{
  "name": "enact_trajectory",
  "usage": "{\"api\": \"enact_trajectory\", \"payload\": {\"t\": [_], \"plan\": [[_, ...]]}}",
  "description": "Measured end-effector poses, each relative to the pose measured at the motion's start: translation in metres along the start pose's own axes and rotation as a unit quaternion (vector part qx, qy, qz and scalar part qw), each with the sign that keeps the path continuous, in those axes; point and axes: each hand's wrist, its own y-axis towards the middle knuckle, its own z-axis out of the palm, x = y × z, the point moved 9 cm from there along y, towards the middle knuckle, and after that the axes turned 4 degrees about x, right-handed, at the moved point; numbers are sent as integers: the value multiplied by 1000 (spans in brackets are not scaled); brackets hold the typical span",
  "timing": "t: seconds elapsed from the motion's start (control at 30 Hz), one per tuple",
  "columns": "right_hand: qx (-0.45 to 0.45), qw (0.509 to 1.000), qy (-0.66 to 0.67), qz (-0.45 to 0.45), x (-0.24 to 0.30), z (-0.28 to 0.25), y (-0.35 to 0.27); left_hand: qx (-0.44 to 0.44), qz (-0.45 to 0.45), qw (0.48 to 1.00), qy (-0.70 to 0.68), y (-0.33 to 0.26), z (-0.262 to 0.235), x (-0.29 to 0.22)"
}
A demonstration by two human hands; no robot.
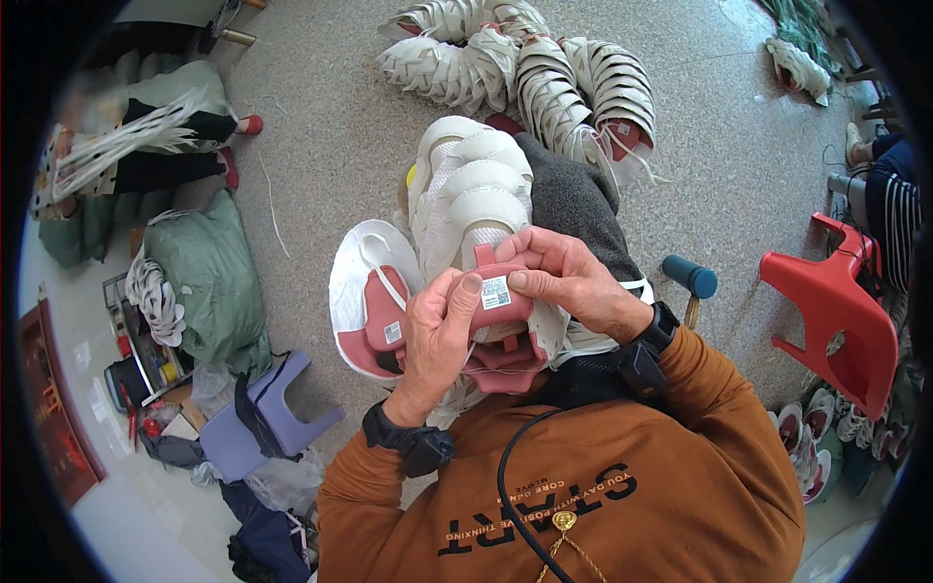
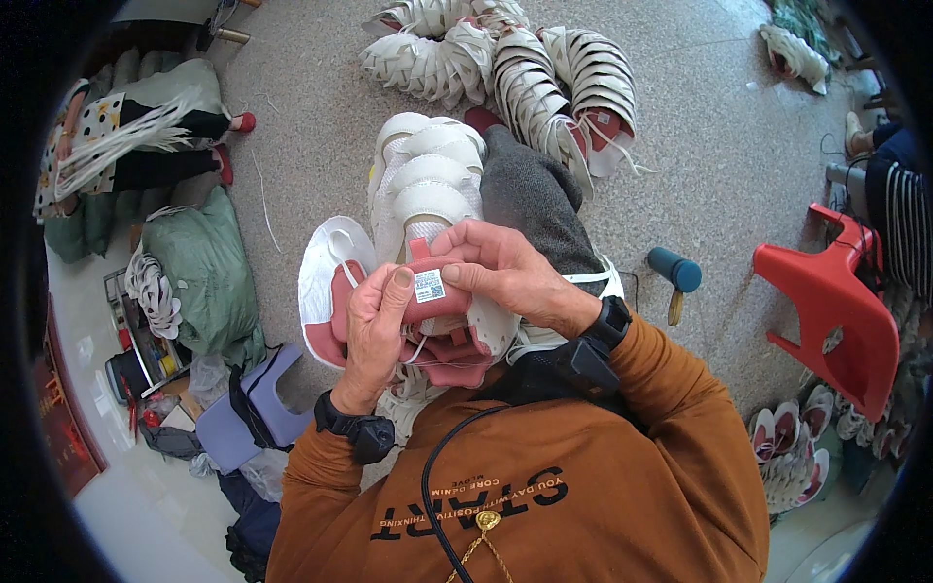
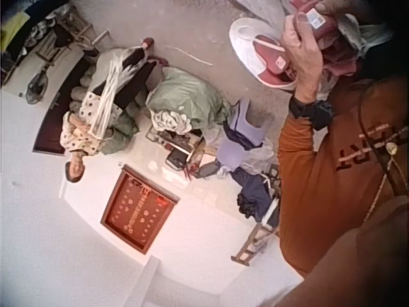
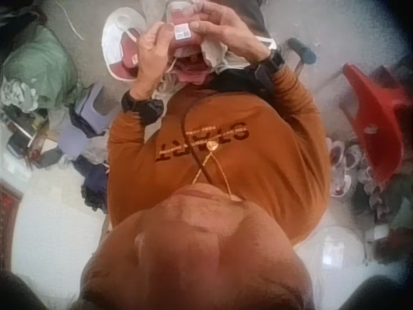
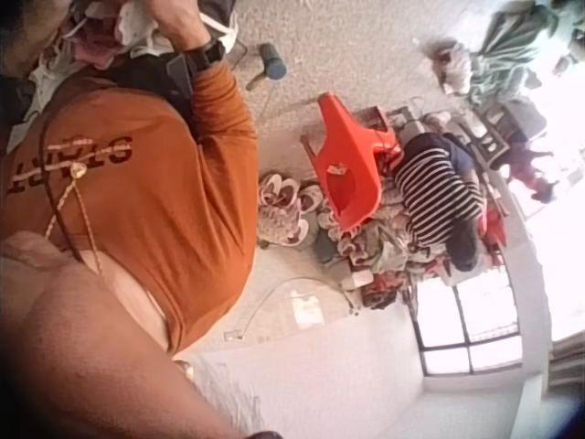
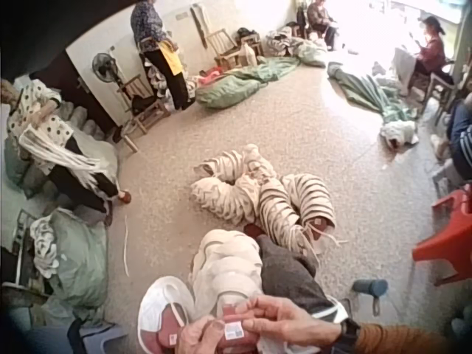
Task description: Lacing a pair of white and pink sneakers in a shoe manufacturing facility.
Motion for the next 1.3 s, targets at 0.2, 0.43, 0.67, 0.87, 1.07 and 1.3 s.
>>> {"api": "enact_trajectory", "payload": {"t": [0.2,0.43,0.67,0.87,1.07,1.3], "plan": [[4,1000,-4,0,0,-1,0,0,3,1000,8,0,0,1],[2,1000,5,2,0,0,0,-3,-1,1000,23,-1,-1,-2],[5,1000,10,6,0,1,-1,-2,4,1000,4,-2,0,-1],[9,1000,18,2,1,0,0,-20,20,1000,5,0,2,-5],[6,1000,24,5,0,1,0,-1,3,1000,0,-2,1,-1],[2,1000,13,3,-1,-2,0,-2,1,1000,8,-2,1,-4]]}}
